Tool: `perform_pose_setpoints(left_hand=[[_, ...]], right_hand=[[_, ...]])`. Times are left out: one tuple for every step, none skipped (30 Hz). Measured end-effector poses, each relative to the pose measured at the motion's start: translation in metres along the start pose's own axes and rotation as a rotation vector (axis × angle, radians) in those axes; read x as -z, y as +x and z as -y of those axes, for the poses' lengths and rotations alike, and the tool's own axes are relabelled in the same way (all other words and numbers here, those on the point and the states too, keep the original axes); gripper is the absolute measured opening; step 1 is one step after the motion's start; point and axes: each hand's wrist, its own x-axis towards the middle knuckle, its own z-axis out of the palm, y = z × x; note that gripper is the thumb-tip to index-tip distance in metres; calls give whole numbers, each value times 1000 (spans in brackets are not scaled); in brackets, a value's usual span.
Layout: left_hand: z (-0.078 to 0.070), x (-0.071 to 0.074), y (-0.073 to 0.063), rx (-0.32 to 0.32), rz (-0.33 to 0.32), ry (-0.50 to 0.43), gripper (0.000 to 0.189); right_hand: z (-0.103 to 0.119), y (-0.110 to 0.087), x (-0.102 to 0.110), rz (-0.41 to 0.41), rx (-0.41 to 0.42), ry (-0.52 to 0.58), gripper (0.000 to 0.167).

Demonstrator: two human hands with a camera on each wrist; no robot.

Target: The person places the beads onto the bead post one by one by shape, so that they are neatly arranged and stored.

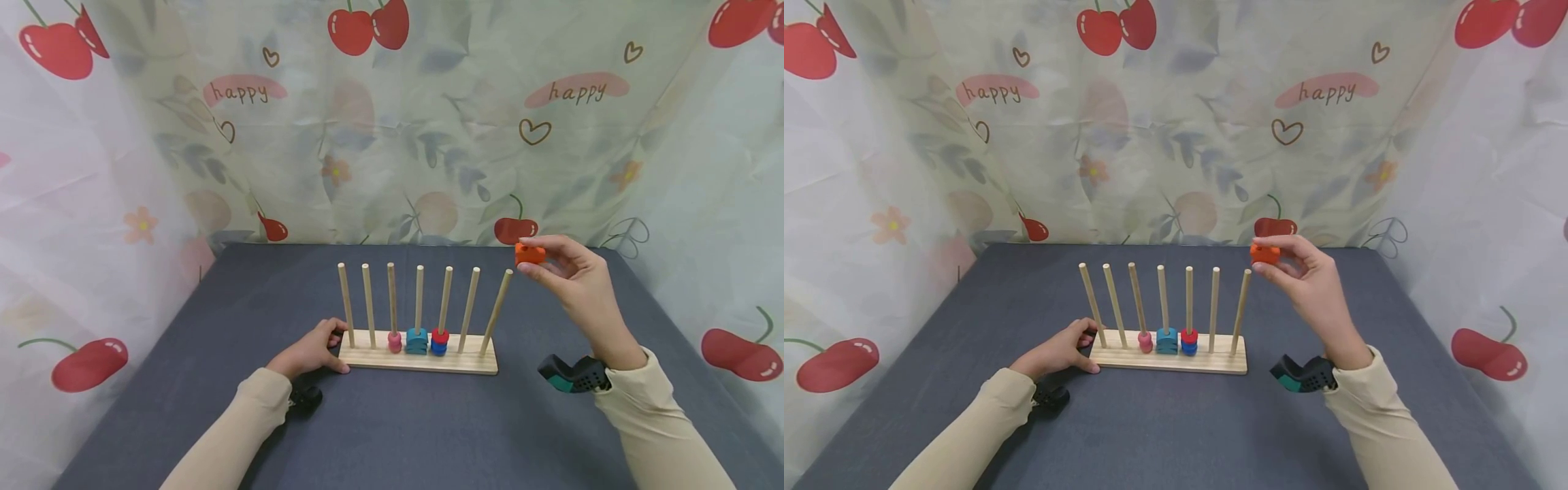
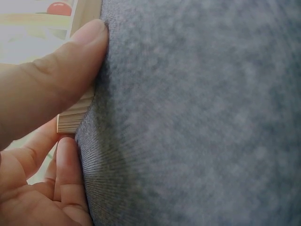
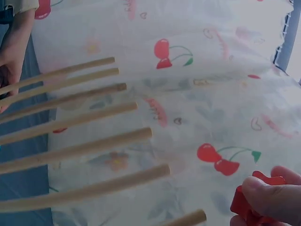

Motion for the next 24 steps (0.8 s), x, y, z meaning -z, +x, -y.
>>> perform_pose_setpoints(left_hand=[[0, 0, 0, 2, 0, 1, 74], [0, 0, 0, 3, 0, 3, 74], [0, 0, 0, 5, 0, 2, 74], [0, 0, 0, 7, 0, 2, 74], [0, 0, 0, 9, 0, 1, 74], [0, 0, 0, 9, 1, 1, 74], [0, 0, 0, 9, 2, 0, 74], [0, 0, 0, 7, 2, 0, 74], [0, 0, 0, 5, 2, 1, 74], [0, 0, 0, 3, 2, 3, 74], [0, 0, 0, 0, 1, 4, 74], [0, 0, 0, -2, 2, 6, 74], [1, 0, 0, -2, 2, 6, 74], [0, 0, 0, -2, 2, 6, 74], [0, -1, 0, -1, 1, 5, 74], [0, -1, 0, 0, 2, 5, 74], [0, -1, 0, 1, 4, 7, 74], [0, -1, 0, 5, 3, 5, 74], [0, -1, 0, 10, 3, 2, 74], [0, -1, 0, 14, 3, 1, 74], [0, -1, 0, 12, 4, 3, 73], [0, 0, 0, 11, 6, 4, 73], [0, 0, -1, 10, 6, 2, 73], [0, 0, -1, 12, 5, -4, 73]], right_hand=[[1, 1, -2, -3, 3, -16, 41], [2, 3, -5, -7, 3, -39, 42], [2, 4, -7, -10, 2, -58, 42], [2, 5, -10, -12, 1, -74, 42], [2, 6, -12, -12, 0, -83, 41], [2, 6, -14, -9, -2, -84, 40], [1, 7, -16, -6, -1, -78, 39], [1, 8, -17, -3, 2, -77, 38], [1, 8, -19, 0, 4, -71, 37], [0, 9, -20, 2, 3, -61, 36], [0, 9, -21, -1, 4, -58, 36], [0, 10, -22, -5, 4, -55, 36], [0, 10, -23, -14, 3, -53, 37], [0, 11, -24, -22, 0, -51, 37], [-1, 11, -25, -31, -5, -43, 36], [-1, 12, -25, -40, -8, -39, 36], [-2, 13, -26, -48, -10, -42, 36], [-2, 13, -26, -50, -13, -35, 35], [-2, 14, -27, -50, -14, -30, 34], [-3, 15, -27, -47, -14, -25, 34], [-4, 15, -27, -42, -15, -21, 33], [-4, 16, -27, -34, -14, -19, 33], [-5, 16, -28, -26, -13, -21, 34], [-5, 17, -28, -17, -11, -24, 36]])
